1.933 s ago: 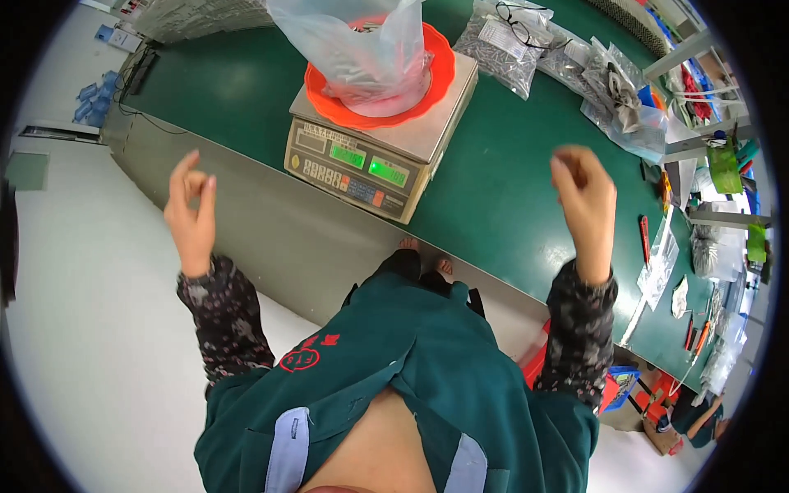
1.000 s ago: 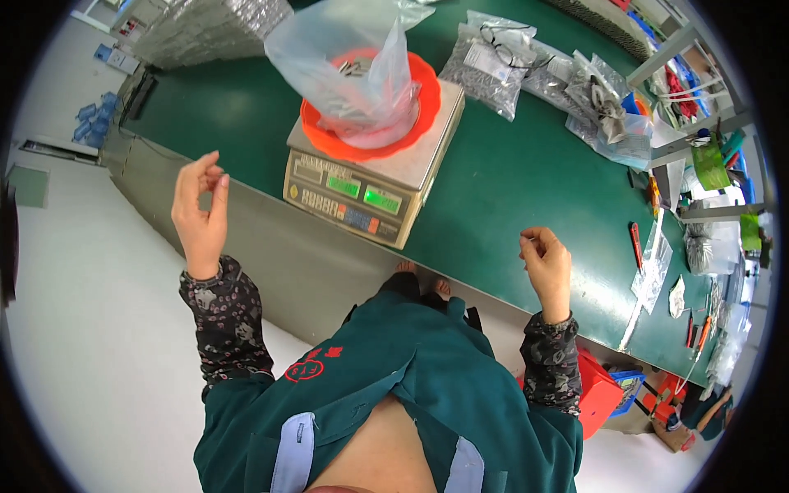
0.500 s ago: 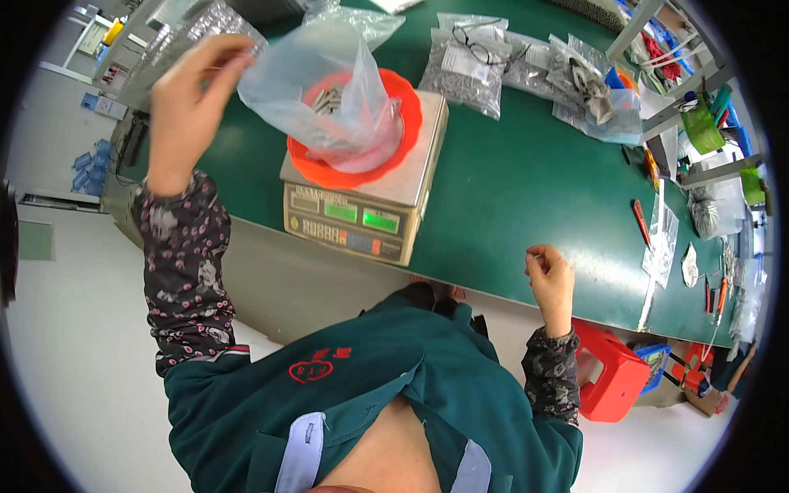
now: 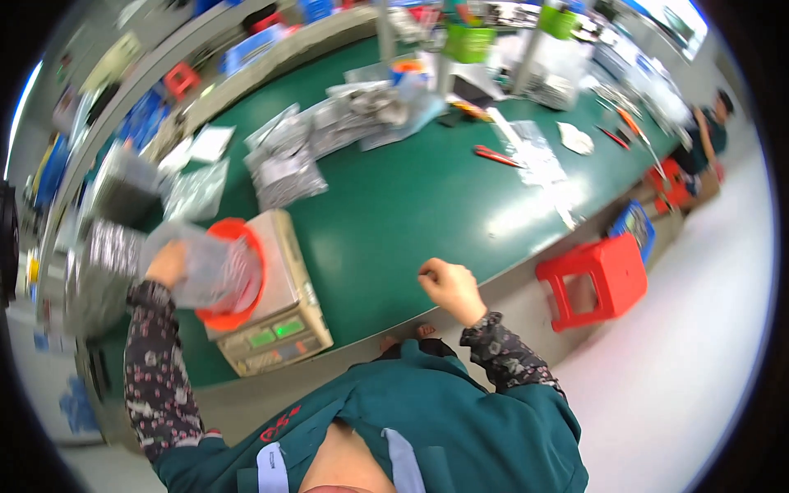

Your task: Weighing small metal pins on a digital scale and packing them into plastic bags sealed with a stapler.

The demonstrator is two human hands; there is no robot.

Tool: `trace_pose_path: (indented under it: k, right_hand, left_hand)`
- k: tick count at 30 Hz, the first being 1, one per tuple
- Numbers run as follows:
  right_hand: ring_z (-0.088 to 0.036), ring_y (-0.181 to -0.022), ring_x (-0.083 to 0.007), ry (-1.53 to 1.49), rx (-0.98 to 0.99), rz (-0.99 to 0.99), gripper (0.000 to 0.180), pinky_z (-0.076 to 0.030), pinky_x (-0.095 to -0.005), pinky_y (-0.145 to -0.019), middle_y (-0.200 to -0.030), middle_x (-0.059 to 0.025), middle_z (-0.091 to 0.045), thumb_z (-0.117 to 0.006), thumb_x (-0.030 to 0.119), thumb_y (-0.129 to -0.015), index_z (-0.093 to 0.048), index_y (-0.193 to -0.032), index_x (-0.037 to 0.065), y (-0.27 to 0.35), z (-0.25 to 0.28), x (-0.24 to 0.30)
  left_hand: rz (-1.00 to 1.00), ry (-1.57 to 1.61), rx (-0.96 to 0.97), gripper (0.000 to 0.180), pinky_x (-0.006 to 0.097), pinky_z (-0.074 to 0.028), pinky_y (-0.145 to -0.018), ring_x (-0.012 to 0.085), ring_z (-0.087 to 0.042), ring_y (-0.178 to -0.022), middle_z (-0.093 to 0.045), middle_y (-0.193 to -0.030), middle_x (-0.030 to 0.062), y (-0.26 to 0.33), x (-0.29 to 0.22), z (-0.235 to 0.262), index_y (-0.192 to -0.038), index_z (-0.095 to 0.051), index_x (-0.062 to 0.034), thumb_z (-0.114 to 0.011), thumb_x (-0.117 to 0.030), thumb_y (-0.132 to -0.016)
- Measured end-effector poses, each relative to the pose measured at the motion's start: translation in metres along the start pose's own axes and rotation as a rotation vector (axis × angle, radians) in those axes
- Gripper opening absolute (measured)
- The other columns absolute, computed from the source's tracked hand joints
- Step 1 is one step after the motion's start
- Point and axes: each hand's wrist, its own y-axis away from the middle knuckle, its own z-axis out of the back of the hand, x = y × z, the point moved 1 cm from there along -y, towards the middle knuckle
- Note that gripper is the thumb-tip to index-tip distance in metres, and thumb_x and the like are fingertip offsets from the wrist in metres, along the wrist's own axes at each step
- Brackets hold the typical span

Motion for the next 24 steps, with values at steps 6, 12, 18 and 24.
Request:
trace_pose_path:
  k: [6,12,18,24]
  right_hand:
    - [-0.060,-0.064,-0.0259,-0.007,-0.017,-0.117,0.014,-0.047,-0.0353,-0.058,-0.066,-0.0069,-0.062,-0.055,0.018,-0.074,-0.060,-0.081,0.007,0.011,0.005,-0.015]
    - [-0.060,-0.064,-0.0253,-0.012,-0.038,-0.164,0.014,-0.047,-0.0348,-0.058,-0.066,-0.0063,-0.062,-0.056,0.019,-0.074,-0.061,-0.082,0.008,0.023,0.016,-0.034]
    - [-0.060,-0.065,-0.0257,-0.037,-0.034,-0.130,0.015,-0.047,-0.0351,-0.059,-0.067,-0.0067,-0.062,-0.056,0.019,-0.074,-0.061,-0.082,0.008,0.006,0.065,-0.067]
    - [-0.059,-0.062,-0.0221,-0.268,0.094,0.211,0.019,-0.047,-0.0323,-0.057,-0.068,-0.0084,-0.061,-0.059,0.017,-0.074,-0.058,-0.091,0.007,-0.029,0.107,-0.072]
  left_hand:
    - [-0.014,-0.021,-0.071,0.043,0.043,-0.045,-0.076,0.0348,-0.054,-0.089,-0.057,-0.091,0.0180,-0.024,0.047,-0.039,-0.094,-0.055,-0.0078,-0.071,-0.009,-0.053]
    - [-0.168,0.079,-0.154,0.036,0.043,-0.045,-0.076,0.0353,-0.055,-0.085,-0.058,-0.088,0.0170,-0.016,0.048,-0.029,-0.096,-0.056,-0.0092,-0.066,-0.010,-0.061]
    - [0.140,0.041,-0.125,0.010,0.045,-0.044,-0.066,0.0364,-0.056,-0.074,-0.059,-0.076,0.0187,0.011,-0.019,0.053,-0.075,-0.059,-0.0018,-0.059,-0.010,-0.069]
    - [0.323,-0.174,-0.473,0.010,0.042,-0.043,-0.065,0.0359,-0.056,-0.074,-0.057,-0.080,0.0185,0.086,-0.122,0.144,-0.082,-0.054,-0.0007,-0.055,-0.004,-0.072]
